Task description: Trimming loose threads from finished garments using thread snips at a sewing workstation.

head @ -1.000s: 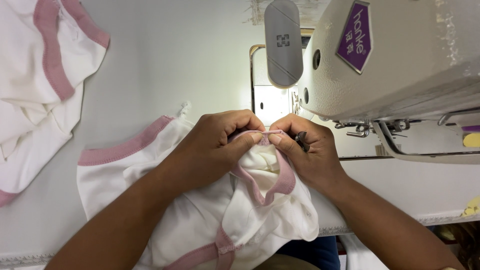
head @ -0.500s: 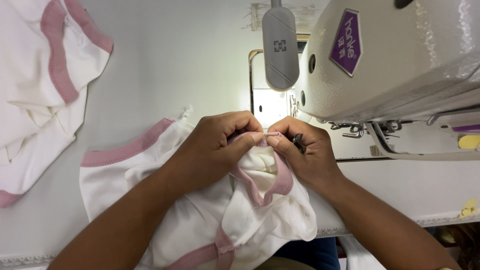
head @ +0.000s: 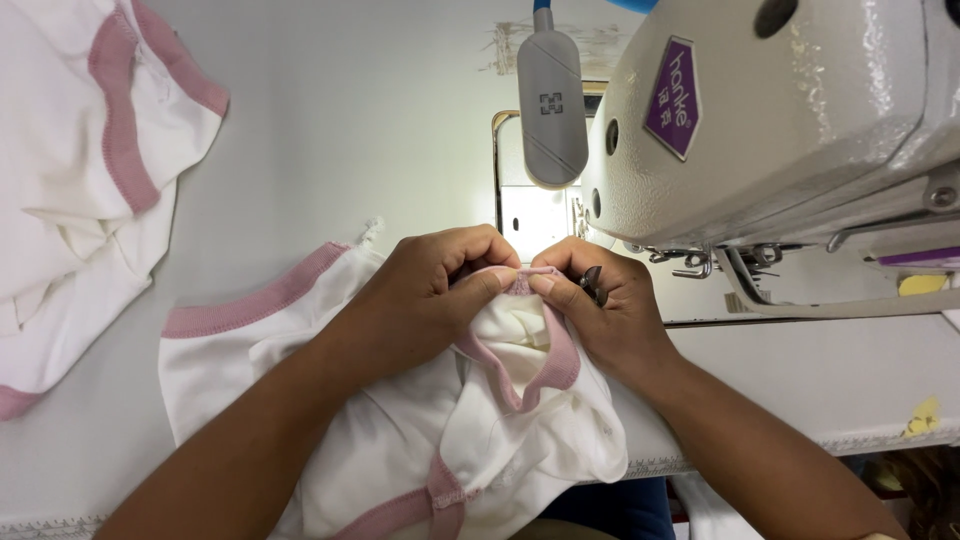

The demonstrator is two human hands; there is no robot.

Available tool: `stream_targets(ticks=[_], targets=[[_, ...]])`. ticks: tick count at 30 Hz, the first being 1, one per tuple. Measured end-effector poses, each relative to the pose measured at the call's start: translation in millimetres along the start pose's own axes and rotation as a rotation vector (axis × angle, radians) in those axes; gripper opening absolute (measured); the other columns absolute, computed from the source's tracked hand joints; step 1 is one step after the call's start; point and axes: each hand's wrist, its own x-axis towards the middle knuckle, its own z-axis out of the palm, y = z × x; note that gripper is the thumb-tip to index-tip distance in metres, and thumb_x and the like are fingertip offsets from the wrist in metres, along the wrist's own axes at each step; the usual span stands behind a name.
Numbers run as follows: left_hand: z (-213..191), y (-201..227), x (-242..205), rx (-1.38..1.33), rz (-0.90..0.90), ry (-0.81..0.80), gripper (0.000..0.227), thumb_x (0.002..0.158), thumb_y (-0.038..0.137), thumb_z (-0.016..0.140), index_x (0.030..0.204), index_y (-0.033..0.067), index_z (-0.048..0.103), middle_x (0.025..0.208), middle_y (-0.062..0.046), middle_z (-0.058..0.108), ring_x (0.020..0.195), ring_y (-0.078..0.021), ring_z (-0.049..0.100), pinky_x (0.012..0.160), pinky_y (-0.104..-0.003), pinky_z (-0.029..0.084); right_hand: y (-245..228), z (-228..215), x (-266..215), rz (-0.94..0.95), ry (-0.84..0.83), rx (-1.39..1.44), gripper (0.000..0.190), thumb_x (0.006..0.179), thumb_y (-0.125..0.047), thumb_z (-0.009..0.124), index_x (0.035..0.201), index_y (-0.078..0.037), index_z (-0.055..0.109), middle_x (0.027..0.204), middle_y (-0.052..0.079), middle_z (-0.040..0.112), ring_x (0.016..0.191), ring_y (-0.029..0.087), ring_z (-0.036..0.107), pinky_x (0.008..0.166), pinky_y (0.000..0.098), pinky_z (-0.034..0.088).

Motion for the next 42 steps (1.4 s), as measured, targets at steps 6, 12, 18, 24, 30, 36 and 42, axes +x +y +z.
stream_targets(ticks=[6,12,18,24,30,36,42], targets=[[-1,-2,-1,0.108,0.148,0.081,0.018,0.097,0.017,0.056,0.094,0.0080,0.071,0.071,-0.007,0.061,0.072,-0.0177,0.059,0.066,-0.031,0.051,-2,0,0,-0.004,-0.003,0.044,0.016,0.096,-0.014,0.067,0.090,0.000,0.072,0.059,0.006,0.057,0.060,0.010,0.051,0.056,0.0243,0.044],[24,-5,-22,0.761,0.563,0.428,0.026,0.106,0.031,0.055,0.091,0.0126,0.065,0.074,-0.002,0.053,0.072,-0.0201,0.064,0.063,-0.029,0.052,2,5,-12,-0.070,0.124,-0.004,0.007,0.092,-0.013,0.072,0.090,-0.006,0.071,0.061,0.005,0.059,0.061,0.011,0.049,0.056,0.0264,0.042],[45,50,-40,0.272,-0.061,0.239,0.035,0.101,0.042,0.057,0.099,0.0120,0.076,0.080,-0.011,0.072,0.083,-0.0235,0.071,0.079,-0.041,0.056,-64,18,-59,-0.245,0.194,-0.245,0.020,0.086,-0.018,0.076,0.104,-0.009,0.072,0.080,0.015,0.074,0.063,0.029,0.064,0.060,0.0395,0.051],[53,59,-52,-0.136,0.043,0.375,0.020,0.097,0.006,0.057,0.110,0.0033,0.073,0.087,-0.008,0.069,0.089,-0.0155,0.062,0.087,-0.033,0.053,-75,22,-97,-0.582,0.177,-0.448,0.034,0.092,-0.028,0.068,0.119,-0.008,0.073,0.110,0.015,0.075,0.094,0.036,0.075,0.084,0.0485,0.058],[79,78,-68,-0.052,0.099,0.341,0.018,0.097,0.013,0.066,0.108,0.0019,0.074,0.083,-0.010,0.070,0.085,-0.0151,0.063,0.080,-0.034,0.055,-44,0,-78,-0.600,0.388,-0.599,0.020,0.087,-0.024,0.079,0.102,-0.012,0.071,0.087,0.005,0.068,0.077,0.030,0.069,0.071,0.0397,0.057],[86,77,-70,0.048,0.061,0.319,0.023,0.098,0.017,0.062,0.113,0.0027,0.072,0.092,-0.013,0.069,0.090,-0.0211,0.064,0.084,-0.040,0.054,-49,2,-74,-0.413,0.331,-0.330,0.017,0.081,-0.003,0.078,0.094,-0.009,0.069,0.076,0.007,0.070,0.054,0.023,0.059,0.051,0.0334,0.050],[86,77,-70,0.105,0.066,0.307,0.025,0.099,0.008,0.050,0.114,0.0029,0.069,0.100,-0.019,0.068,0.094,-0.0276,0.066,0.089,-0.045,0.054,-31,0,-72,-0.449,0.388,-0.452,0.014,0.085,-0.011,0.080,0.094,-0.012,0.069,0.075,0.004,0.071,0.060,0.023,0.063,0.051,0.0313,0.051]])
